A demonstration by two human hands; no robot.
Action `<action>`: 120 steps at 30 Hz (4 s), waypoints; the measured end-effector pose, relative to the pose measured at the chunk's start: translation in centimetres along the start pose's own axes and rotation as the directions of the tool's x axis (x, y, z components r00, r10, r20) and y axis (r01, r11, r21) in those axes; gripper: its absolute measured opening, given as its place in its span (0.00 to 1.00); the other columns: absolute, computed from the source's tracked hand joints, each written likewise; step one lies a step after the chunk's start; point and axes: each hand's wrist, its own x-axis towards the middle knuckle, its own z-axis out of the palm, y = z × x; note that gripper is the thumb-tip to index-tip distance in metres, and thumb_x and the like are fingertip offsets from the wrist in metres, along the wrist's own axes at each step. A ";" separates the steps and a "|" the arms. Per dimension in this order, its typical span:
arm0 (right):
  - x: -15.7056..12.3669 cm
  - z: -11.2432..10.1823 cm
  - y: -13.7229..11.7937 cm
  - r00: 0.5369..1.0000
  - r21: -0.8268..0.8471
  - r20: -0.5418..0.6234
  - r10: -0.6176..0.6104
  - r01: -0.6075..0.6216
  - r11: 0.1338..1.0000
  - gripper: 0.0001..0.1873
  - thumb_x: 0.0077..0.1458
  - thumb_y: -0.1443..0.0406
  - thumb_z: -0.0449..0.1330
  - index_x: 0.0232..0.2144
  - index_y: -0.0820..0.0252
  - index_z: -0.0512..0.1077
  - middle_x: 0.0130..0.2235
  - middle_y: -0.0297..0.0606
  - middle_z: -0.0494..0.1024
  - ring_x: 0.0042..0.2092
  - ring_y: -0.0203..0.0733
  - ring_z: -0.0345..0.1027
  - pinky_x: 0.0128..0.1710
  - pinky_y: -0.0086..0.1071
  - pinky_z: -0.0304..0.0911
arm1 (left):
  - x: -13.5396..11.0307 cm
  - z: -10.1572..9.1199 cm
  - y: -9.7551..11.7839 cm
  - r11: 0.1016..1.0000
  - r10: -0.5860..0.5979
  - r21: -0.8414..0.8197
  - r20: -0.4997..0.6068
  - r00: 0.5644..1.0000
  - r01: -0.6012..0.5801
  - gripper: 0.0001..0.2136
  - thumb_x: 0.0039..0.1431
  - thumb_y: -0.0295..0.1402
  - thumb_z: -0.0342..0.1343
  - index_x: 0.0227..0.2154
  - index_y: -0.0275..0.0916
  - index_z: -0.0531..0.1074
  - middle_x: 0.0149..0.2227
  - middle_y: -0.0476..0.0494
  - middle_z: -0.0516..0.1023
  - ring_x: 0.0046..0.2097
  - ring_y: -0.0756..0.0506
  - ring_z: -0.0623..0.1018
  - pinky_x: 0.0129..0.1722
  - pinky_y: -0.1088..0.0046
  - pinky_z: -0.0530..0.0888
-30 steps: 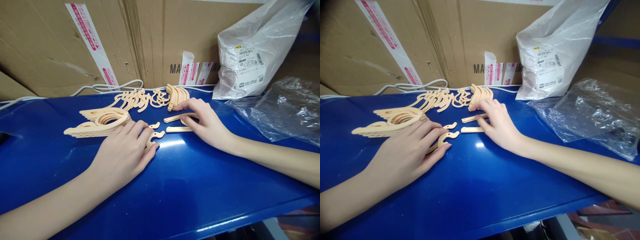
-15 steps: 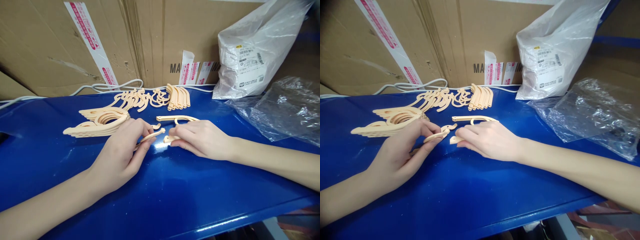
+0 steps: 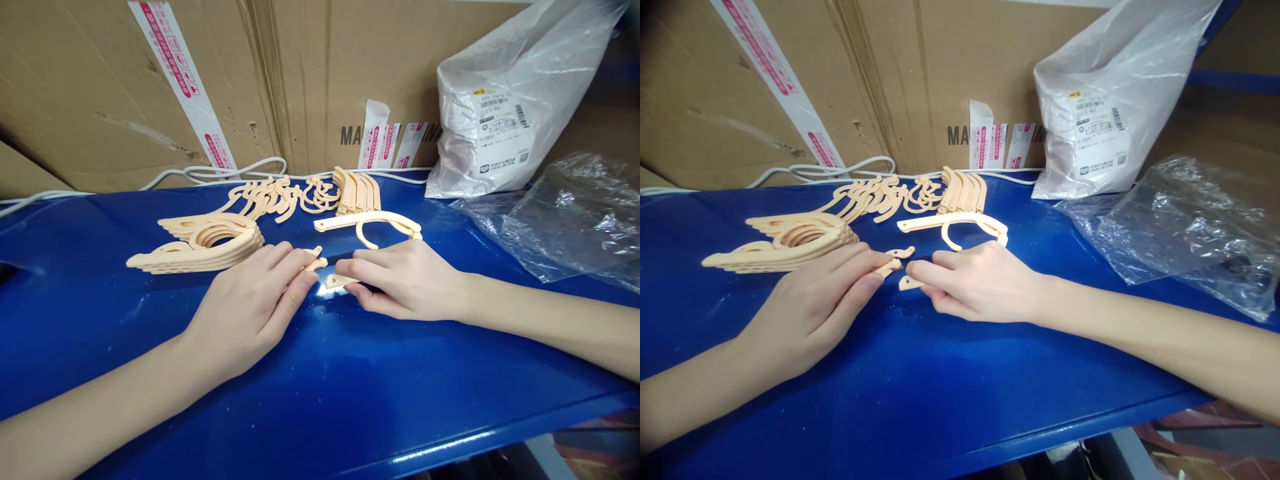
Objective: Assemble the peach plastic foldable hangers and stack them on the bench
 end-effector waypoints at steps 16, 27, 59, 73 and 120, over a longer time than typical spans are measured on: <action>0.1 0.1 -0.2 0.993 -0.015 -0.114 -0.024 0.023 1.000 0.15 0.69 0.62 0.49 0.47 0.67 0.71 0.37 0.36 0.81 0.33 0.37 0.75 0.28 0.30 0.62 | -0.4 0.3 -0.2 0.987 0.092 0.130 0.059 0.994 -0.099 0.12 0.71 0.36 0.39 0.43 0.39 0.67 0.36 0.48 0.79 0.32 0.45 0.79 0.26 0.71 0.68; 0.1 0.1 -0.2 0.980 -0.118 -0.160 -0.118 0.100 0.988 0.20 0.70 0.59 0.47 0.37 0.62 0.75 0.27 0.31 0.76 0.24 0.33 0.66 0.21 0.31 0.53 | -0.1 0.0 -0.1 0.864 0.307 0.410 0.028 0.951 -0.291 0.19 0.72 0.37 0.38 0.32 0.36 0.71 0.25 0.47 0.75 0.22 0.46 0.76 0.18 0.70 0.62; 0.2 0.0 0.3 0.999 0.154 -0.016 -0.045 0.047 0.987 0.22 0.70 0.58 0.43 0.38 0.64 0.73 0.29 0.34 0.77 0.27 0.33 0.67 0.23 0.29 0.53 | -0.1 -0.7 1.0 0.686 0.401 0.624 0.103 0.910 -0.373 0.15 0.69 0.34 0.44 0.27 0.37 0.67 0.22 0.48 0.67 0.22 0.45 0.70 0.19 0.68 0.64; 0.3 -0.1 -0.3 0.952 -0.091 -0.168 -0.257 0.244 0.965 0.17 0.68 0.58 0.49 0.37 0.61 0.74 0.28 0.31 0.74 0.26 0.33 0.64 0.24 0.30 0.56 | -0.3 -0.1 0.7 0.822 0.443 0.372 0.055 0.895 -0.430 0.14 0.69 0.33 0.44 0.25 0.40 0.64 0.20 0.54 0.69 0.22 0.51 0.72 0.21 0.72 0.64; 0.6 0.8 2.1 0.839 0.501 -0.076 0.539 -0.435 0.748 0.11 0.62 0.61 0.57 0.43 0.61 0.73 0.33 0.35 0.73 0.38 0.40 0.67 0.40 0.35 0.60 | 0.0 0.0 0.1 0.928 0.299 0.240 -0.029 0.954 -0.284 0.11 0.62 0.28 0.57 0.47 0.35 0.67 0.50 0.37 0.75 0.48 0.38 0.74 0.45 0.58 0.73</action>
